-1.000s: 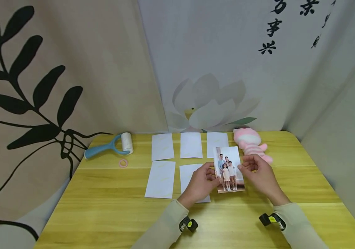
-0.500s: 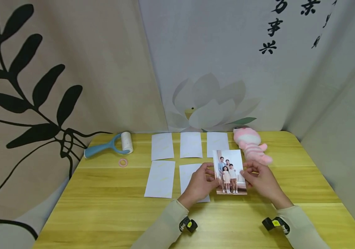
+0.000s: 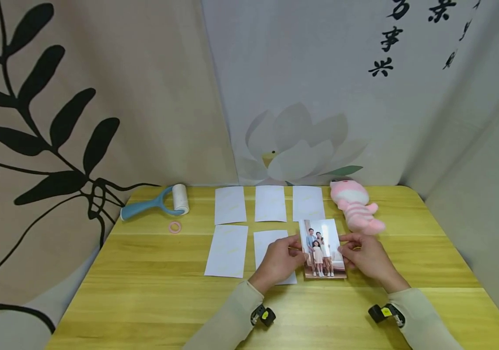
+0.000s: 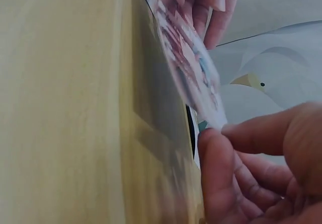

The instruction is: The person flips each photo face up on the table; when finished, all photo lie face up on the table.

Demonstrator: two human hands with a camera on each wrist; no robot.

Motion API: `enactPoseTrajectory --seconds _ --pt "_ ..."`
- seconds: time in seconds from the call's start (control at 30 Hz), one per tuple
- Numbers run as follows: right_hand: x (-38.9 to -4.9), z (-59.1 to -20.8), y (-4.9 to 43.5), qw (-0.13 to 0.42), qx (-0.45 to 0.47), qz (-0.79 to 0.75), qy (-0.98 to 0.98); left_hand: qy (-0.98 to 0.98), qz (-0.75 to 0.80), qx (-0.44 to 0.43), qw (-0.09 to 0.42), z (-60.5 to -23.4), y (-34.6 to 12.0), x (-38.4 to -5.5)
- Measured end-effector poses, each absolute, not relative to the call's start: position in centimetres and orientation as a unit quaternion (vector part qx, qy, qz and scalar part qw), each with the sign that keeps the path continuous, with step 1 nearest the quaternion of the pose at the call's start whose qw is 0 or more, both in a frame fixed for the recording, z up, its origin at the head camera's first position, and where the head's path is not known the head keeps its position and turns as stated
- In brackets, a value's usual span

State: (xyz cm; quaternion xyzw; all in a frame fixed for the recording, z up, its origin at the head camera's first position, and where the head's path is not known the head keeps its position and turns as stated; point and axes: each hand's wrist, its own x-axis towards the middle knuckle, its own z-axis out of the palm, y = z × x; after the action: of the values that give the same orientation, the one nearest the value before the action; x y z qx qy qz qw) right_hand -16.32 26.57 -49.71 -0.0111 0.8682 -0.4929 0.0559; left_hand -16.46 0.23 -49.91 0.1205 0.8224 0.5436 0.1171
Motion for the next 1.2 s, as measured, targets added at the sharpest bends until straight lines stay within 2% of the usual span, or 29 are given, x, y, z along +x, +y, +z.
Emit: enactPoseTrajectory --seconds 0.7,1.2 --pt "-16.1 -49.8 26.0 0.084 0.004 -0.498 0.863 0.843 0.505 0.116 0.145 -49.7 -0.4 -16.4" --pt "-17.1 -49.1 24.2 0.022 -0.067 -0.433 0.899 0.829 0.534 0.103 0.127 -49.3 -2.8 -16.4"
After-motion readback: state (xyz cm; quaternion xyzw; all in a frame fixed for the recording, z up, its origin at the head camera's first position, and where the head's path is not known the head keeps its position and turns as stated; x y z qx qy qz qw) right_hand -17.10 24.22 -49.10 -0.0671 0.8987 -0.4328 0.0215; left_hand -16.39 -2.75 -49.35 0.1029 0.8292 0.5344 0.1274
